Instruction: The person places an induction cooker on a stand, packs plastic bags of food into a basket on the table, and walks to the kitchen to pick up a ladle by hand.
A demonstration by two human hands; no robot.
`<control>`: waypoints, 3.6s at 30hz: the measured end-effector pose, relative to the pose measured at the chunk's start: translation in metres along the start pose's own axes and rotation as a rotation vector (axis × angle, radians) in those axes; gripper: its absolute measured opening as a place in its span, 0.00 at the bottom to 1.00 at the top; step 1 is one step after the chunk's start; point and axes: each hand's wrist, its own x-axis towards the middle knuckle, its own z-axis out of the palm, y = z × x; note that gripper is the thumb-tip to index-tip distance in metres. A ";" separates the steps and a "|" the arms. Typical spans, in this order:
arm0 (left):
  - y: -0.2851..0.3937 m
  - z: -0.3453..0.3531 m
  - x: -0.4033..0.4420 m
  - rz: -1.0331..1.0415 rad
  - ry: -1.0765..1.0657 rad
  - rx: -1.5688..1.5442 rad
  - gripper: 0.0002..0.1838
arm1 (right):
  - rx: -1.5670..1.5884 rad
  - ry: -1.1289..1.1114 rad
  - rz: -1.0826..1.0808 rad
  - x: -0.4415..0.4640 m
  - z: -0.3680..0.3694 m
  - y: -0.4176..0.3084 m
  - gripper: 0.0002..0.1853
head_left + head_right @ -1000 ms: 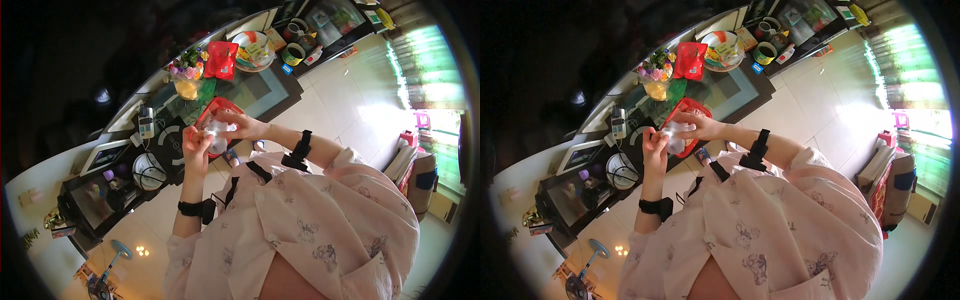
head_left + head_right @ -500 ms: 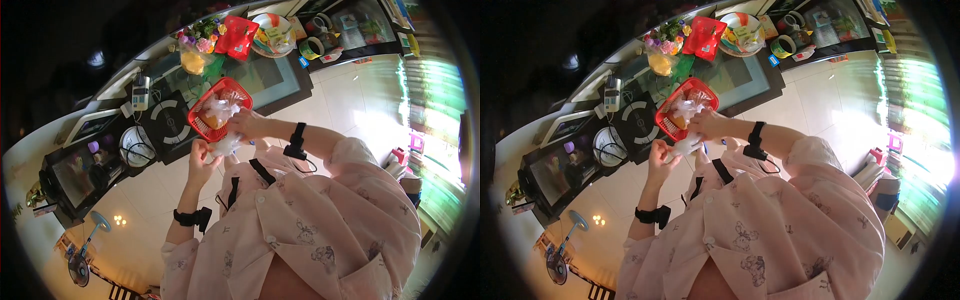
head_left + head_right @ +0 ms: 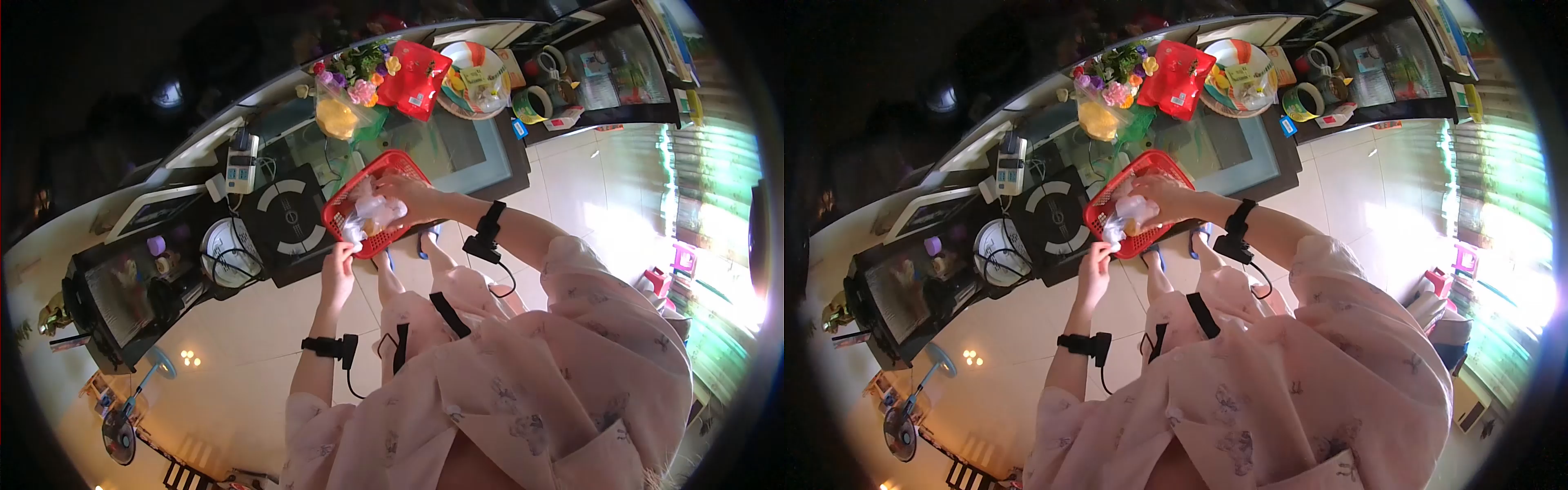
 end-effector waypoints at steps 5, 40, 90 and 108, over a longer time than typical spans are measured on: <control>-0.031 0.039 0.026 -0.261 -0.127 0.078 0.12 | 0.364 0.185 0.476 0.056 -0.012 0.054 0.20; -0.051 0.049 0.012 -0.764 0.421 -0.150 0.30 | 0.304 0.346 -0.061 0.035 -0.057 -0.029 0.12; -0.117 0.086 0.024 -0.966 0.180 -0.223 0.32 | 1.260 1.016 0.843 0.047 -0.027 0.232 0.27; 0.042 0.043 0.105 0.072 0.124 0.116 0.51 | 1.214 0.570 0.358 -0.107 -0.045 0.079 0.19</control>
